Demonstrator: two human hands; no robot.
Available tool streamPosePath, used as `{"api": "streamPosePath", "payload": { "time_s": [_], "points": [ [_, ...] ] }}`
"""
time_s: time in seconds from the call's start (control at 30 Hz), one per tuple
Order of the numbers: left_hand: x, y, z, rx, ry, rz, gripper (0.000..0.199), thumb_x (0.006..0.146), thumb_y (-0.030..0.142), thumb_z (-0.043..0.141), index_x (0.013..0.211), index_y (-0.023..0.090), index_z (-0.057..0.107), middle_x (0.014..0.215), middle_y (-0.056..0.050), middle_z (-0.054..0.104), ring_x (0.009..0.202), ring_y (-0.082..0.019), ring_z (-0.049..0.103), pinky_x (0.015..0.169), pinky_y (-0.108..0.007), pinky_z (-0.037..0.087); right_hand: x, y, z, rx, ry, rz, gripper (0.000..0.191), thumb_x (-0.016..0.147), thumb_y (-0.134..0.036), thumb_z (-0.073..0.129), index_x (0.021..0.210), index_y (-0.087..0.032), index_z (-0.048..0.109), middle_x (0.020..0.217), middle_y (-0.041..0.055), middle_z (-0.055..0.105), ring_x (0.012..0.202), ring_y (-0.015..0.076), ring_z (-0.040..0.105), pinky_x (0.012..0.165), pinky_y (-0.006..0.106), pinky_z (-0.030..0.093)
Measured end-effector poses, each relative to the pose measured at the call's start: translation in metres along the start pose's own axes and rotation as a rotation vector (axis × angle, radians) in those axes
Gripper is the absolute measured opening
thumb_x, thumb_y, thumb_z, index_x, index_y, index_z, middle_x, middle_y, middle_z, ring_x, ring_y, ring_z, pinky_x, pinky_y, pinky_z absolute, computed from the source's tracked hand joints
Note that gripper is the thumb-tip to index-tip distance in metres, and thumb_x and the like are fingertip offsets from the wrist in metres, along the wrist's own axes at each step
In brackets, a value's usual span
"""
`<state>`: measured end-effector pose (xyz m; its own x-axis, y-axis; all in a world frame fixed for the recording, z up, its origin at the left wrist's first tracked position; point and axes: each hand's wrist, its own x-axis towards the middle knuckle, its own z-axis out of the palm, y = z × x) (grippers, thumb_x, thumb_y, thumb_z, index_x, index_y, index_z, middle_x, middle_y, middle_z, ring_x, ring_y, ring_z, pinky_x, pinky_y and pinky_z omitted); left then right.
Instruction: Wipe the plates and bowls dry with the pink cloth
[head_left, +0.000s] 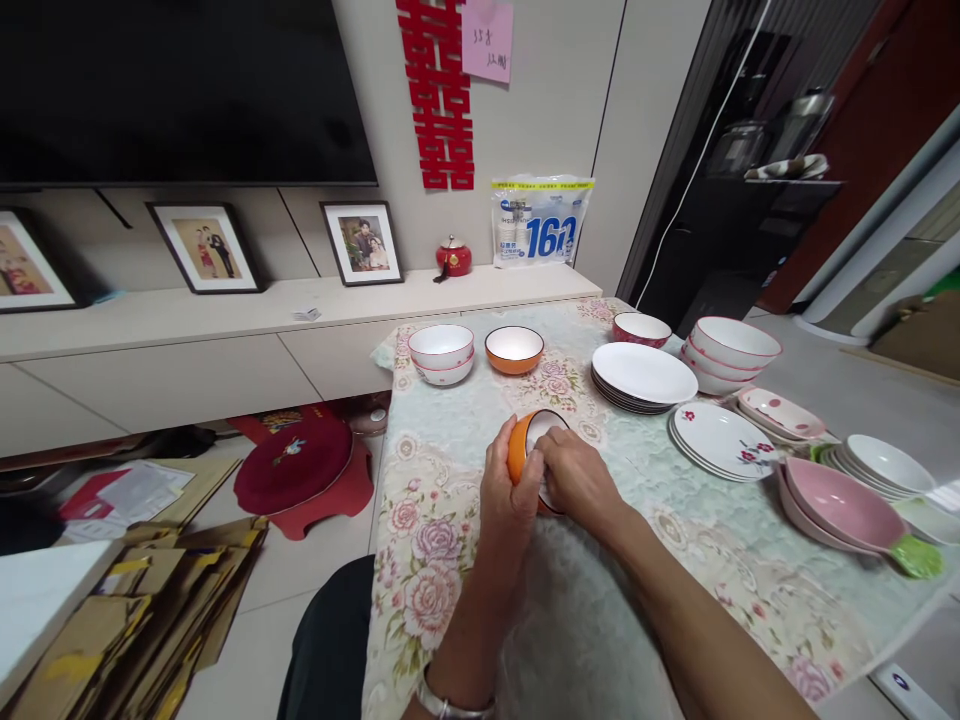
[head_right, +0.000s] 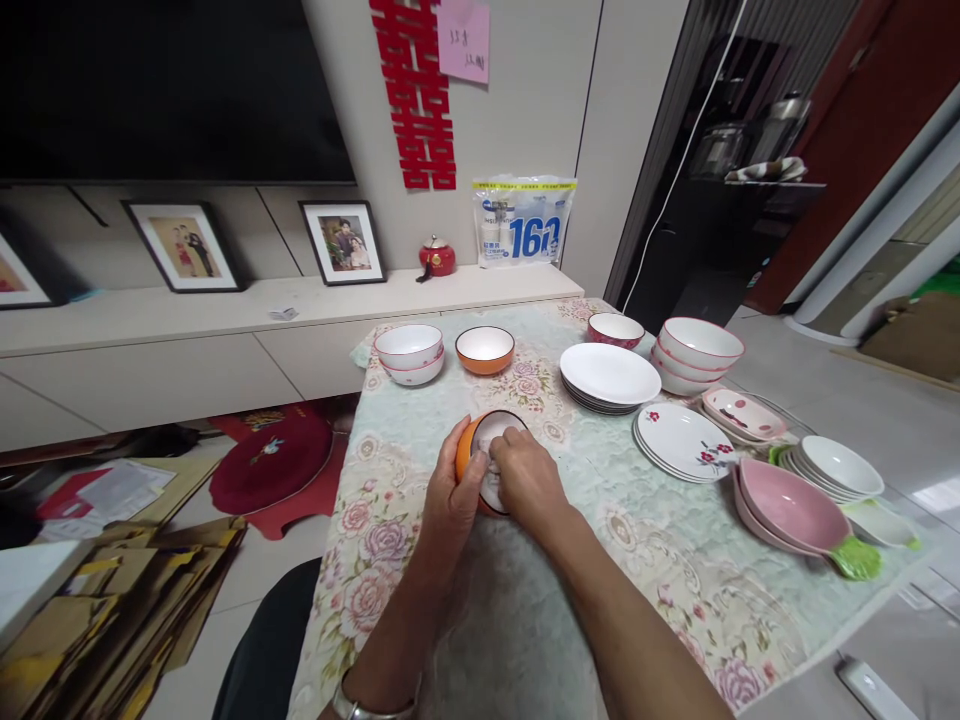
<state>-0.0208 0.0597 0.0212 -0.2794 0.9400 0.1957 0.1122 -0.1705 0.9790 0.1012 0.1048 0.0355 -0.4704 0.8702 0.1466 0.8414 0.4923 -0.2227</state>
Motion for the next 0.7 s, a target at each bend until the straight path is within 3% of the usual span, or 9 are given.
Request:
{"api": "streamPosePath", "payload": {
  "time_s": [0.17,0.27,0.33,0.47,0.6,0.7],
  "points": [
    [0.001,-0.003,0.000,0.005,0.001,0.022,0.053,0.091,0.035,0.052,0.141,0.018,0.047,0.146,-0.012,0.050,0.137,-0.025,0.044,0.116,-0.041,0.031,-0.006,0.005,-0.011,0.612,-0.205,-0.143,0.009,0.086,-0.019,0.054,0.089,-0.019,0.063,0.085,-0.0004,0.064,0.078,0.0154,0.055,0.071,0.026,0.041],
    [0.004,-0.004,-0.003,-0.029,0.013,-0.021,0.052,0.092,0.037,0.051,0.139,0.018,0.049,0.147,-0.012,0.051,0.137,-0.026,0.044,0.116,-0.041,0.031,-0.008,0.004,-0.022,0.921,-0.269,-0.176,0.018,0.092,-0.027,0.050,0.096,-0.017,0.065,0.087,-0.0002,0.064,0.081,0.0158,0.056,0.074,0.026,0.043],
    [0.007,-0.004,-0.006,-0.077,0.035,-0.073,0.051,0.092,0.039,0.050,0.139,0.017,0.050,0.146,-0.012,0.051,0.136,-0.026,0.045,0.115,-0.041,0.032,-0.009,0.002,-0.028,1.011,-0.296,-0.210,0.026,0.094,-0.035,0.049,0.106,-0.017,0.065,0.096,0.0018,0.065,0.088,0.0176,0.057,0.079,0.028,0.044],
    [0.010,-0.004,-0.010,-0.131,0.072,-0.117,0.051,0.091,0.040,0.052,0.137,0.018,0.052,0.145,-0.011,0.053,0.135,-0.025,0.046,0.115,-0.040,0.033,-0.013,-0.001,-0.032,0.834,-0.313,-0.328,0.028,0.088,-0.038,0.061,0.110,-0.021,0.067,0.104,0.0041,0.064,0.097,0.0201,0.057,0.088,0.031,0.043],
    [0.012,-0.003,-0.011,-0.123,0.091,-0.137,0.050,0.091,0.041,0.052,0.135,0.018,0.053,0.144,-0.011,0.054,0.135,-0.024,0.047,0.116,-0.040,0.031,-0.017,0.001,-0.029,0.576,-0.285,-0.340,0.019,0.083,-0.022,0.065,0.101,-0.023,0.069,0.097,0.0031,0.064,0.090,0.0188,0.057,0.083,0.029,0.044],
    [0.011,-0.004,-0.008,-0.125,0.099,-0.141,0.052,0.091,0.041,0.052,0.137,0.017,0.050,0.147,-0.012,0.050,0.138,-0.025,0.043,0.117,-0.041,0.029,-0.017,0.000,-0.026,0.537,-0.249,-0.341,0.022,0.079,-0.012,0.062,0.098,-0.023,0.068,0.094,0.0013,0.064,0.088,0.0177,0.057,0.080,0.027,0.043]
  ]
}}
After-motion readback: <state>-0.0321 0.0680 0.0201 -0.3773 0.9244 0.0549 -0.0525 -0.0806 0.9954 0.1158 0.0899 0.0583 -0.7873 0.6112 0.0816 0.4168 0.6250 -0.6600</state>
